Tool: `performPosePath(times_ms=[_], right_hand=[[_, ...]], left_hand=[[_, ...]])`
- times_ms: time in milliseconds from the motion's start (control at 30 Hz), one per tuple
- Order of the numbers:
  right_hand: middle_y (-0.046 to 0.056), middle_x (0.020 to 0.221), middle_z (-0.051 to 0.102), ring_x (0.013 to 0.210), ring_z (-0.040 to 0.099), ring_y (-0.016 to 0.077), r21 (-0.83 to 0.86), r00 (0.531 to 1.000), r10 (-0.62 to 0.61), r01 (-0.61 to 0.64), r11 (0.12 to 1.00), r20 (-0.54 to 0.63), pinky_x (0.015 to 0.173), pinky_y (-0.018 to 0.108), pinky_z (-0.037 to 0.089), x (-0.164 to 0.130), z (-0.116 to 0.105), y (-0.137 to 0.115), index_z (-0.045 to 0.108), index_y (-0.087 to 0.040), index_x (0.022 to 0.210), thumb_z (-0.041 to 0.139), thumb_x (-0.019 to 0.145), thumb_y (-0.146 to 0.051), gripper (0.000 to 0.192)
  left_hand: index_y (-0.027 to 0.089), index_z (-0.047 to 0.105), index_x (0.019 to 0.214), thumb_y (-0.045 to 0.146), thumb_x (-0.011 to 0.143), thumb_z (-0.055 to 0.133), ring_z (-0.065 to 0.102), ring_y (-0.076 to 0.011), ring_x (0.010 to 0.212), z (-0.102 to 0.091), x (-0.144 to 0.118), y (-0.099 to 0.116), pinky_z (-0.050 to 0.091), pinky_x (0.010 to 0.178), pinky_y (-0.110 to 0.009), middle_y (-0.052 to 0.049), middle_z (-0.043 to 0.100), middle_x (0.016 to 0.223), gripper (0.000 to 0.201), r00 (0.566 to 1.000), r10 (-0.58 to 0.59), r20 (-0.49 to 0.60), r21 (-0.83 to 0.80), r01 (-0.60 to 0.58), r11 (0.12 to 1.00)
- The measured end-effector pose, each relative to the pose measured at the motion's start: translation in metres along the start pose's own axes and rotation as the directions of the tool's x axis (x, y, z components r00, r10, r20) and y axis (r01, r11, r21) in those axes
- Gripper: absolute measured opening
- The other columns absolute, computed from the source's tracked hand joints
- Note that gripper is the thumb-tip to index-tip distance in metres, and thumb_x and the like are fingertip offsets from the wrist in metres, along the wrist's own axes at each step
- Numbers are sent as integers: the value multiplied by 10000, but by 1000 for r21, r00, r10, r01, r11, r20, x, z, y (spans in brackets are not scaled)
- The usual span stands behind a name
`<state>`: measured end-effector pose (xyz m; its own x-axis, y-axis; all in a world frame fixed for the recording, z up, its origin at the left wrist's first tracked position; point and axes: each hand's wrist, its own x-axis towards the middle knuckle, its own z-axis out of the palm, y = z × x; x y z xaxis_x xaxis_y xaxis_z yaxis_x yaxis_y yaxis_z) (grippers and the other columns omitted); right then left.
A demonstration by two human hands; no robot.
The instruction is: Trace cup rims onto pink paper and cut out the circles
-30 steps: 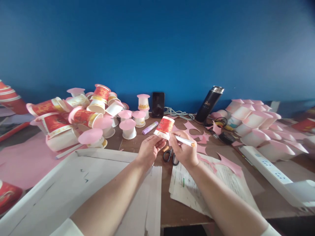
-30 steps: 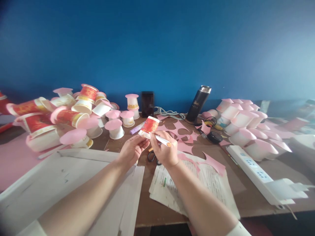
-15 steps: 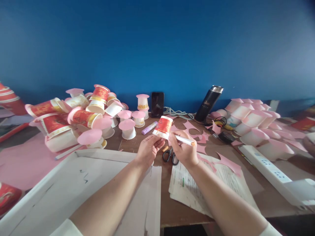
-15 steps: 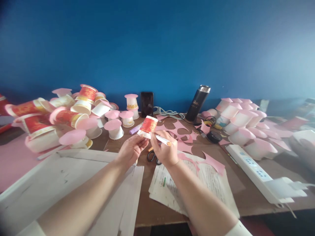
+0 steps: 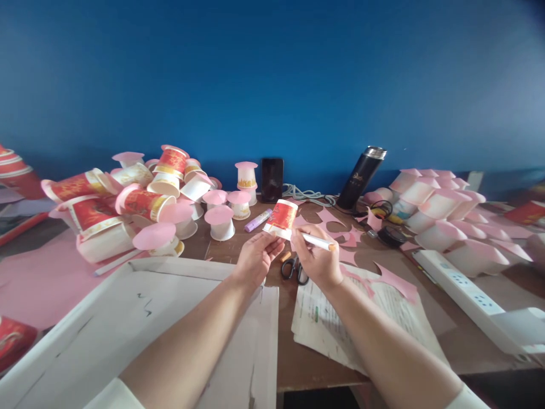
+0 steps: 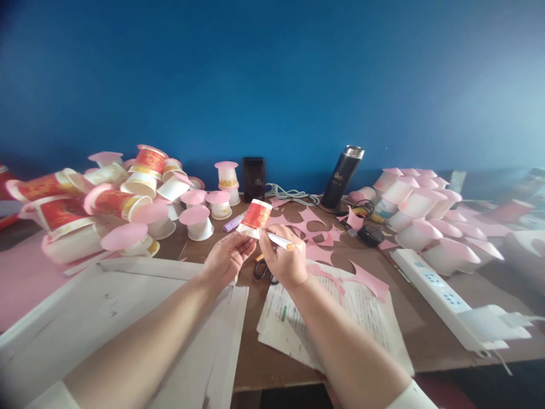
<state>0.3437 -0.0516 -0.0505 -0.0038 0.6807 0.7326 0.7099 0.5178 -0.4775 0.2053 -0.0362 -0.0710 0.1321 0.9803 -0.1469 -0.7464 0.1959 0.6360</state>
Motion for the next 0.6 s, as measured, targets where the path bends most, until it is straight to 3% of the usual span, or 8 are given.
performPosePath(times_ms=[600], right_hand=[[22,721,664,670,628,149,-25,999,-27,28,999,18,604,244,449,-2,3,-4,609,-198,776,540,876,-280,146]], left_hand=[[102,654,718,170,665,721,643,-129,735,0,0,2,517,797,-269,-68,673,744,109,999,5,-40,-7,-5,1000]])
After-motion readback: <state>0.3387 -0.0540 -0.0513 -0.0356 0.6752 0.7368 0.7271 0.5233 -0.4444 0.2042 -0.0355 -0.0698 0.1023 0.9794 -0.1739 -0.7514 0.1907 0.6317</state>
